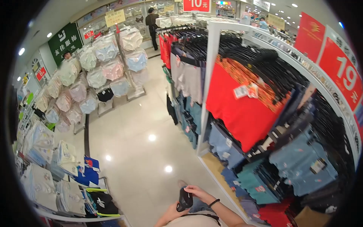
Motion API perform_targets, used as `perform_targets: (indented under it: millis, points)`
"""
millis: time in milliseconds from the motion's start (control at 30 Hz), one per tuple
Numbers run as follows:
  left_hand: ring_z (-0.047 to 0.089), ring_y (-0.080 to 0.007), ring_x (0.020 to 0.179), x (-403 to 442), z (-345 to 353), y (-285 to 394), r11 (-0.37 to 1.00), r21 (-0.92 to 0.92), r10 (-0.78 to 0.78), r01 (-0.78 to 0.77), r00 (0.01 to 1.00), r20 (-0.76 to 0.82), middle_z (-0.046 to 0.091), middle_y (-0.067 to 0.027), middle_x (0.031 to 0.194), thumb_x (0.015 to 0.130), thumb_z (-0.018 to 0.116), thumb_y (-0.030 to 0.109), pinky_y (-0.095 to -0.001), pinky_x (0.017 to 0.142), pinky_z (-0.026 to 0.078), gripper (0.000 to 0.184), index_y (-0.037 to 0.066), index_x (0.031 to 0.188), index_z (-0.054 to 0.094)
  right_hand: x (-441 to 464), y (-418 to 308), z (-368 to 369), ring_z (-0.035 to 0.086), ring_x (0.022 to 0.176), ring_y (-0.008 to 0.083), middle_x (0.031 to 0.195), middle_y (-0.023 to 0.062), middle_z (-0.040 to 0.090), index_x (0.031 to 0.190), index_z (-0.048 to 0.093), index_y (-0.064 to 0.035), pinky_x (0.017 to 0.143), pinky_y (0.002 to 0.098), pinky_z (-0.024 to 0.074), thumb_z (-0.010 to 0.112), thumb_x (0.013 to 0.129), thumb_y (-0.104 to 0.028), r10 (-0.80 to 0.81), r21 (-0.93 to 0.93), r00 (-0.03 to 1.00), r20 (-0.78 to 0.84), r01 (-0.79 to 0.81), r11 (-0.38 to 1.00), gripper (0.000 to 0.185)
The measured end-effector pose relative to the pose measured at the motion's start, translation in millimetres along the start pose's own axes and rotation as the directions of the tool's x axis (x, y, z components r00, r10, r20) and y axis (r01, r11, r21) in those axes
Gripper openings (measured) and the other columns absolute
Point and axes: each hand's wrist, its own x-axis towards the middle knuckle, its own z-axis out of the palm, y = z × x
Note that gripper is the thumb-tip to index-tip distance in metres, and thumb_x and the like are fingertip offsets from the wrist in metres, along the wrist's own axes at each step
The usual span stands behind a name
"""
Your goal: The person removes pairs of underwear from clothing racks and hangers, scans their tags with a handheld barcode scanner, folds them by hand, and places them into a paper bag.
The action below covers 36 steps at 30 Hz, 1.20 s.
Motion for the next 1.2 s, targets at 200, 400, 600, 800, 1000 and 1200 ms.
perform_targets:
  millis: [200, 400, 600, 800, 1000, 1200]
  points:
    - [0.061, -0.0308, 0.089, 92, -89, 16, 0.984, 0.172, -0.084, 0.053, 0.98, 0.178, 0.062, -0.0206, 0.096, 0.073, 0.064, 0.051, -0.0352, 0.079, 0.046, 0.068, -0.002, 0.113, 0.05, 128, -45, -7, 0.054, 0.065, 0.0111, 0.071, -0.0007, 0.06, 0.083, 0.063, -0.0031, 0.062, 0.027, 0.0439, 0.055, 0.085, -0.033, -0.151, -0.592, 0.984, -0.09, 0.069, 0.803, 0.031]
    - [0.062, -0.0354, 0.077, 174, -164, 54, 0.961, 0.271, -0.024, -0.055, 0.96, 0.278, 0.062, -0.0211, 0.082, 0.075, 0.064, 0.044, -0.0394, 0.07, 0.047, 0.063, -0.005, 0.112, 0.049, 199, -99, -9, 0.052, 0.054, 0.0122, 0.06, 0.0017, 0.054, 0.067, 0.057, -0.0024, 0.054, 0.0253, 0.0411, 0.055, 0.081, -0.023, -0.147, -0.07, 0.923, -0.356, 0.131, 0.989, 0.025]
    - [0.062, -0.0356, 0.071, 220, -222, 51, 0.963, 0.216, 0.089, -0.164, 0.943, 0.319, 0.061, -0.022, 0.074, 0.077, 0.063, 0.043, -0.0386, 0.065, 0.048, 0.059, -0.004, 0.109, 0.049, 237, -155, 0, 0.052, 0.06, 0.0119, 0.06, 0.0071, 0.056, 0.067, 0.057, 0.0036, 0.056, 0.0303, 0.0394, 0.053, 0.079, -0.029, -0.019, -0.12, 0.912, -0.41, -0.033, 0.992, 0.035]
    - [0.062, -0.0385, 0.071, 254, -297, 14, 0.969, 0.212, 0.054, -0.127, 0.946, 0.319, 0.061, -0.0234, 0.073, 0.075, 0.066, 0.041, -0.0396, 0.064, 0.048, 0.056, -0.005, 0.104, 0.051, 305, -178, 43, 0.052, 0.059, 0.0146, 0.062, 0.0053, 0.055, 0.071, 0.058, 0.003, 0.054, 0.0309, 0.0409, 0.055, 0.079, -0.026, -0.045, -0.209, 0.863, -0.504, -0.071, 0.975, 0.03]
    - [0.06, -0.0405, 0.076, 299, -440, 19, 0.949, 0.287, 0.049, -0.13, 0.961, 0.273, 0.06, -0.0228, 0.078, 0.071, 0.069, 0.034, -0.0408, 0.065, 0.047, 0.052, 0.0, 0.104, 0.047, 431, -245, 100, 0.059, 0.065, 0.0332, 0.069, 0.0183, 0.061, 0.072, 0.061, 0.0, 0.061, 0.0422, 0.0444, 0.053, 0.076, -0.029, -0.274, -0.454, 0.827, -0.491, 0.025, 0.89, 0.03]
    - [0.06, -0.0378, 0.075, 360, -549, -18, 0.973, 0.092, 0.191, -0.213, 0.961, 0.202, 0.061, -0.0213, 0.08, 0.069, 0.069, 0.019, -0.038, 0.066, 0.047, 0.048, 0.001, 0.108, 0.048, 509, -385, 170, 0.058, 0.063, 0.0369, 0.065, 0.0199, 0.059, 0.069, 0.061, -0.0004, 0.059, 0.0435, 0.0452, 0.053, 0.074, -0.025, -0.47, -0.749, 0.797, -0.379, 0.034, 0.661, 0.026]
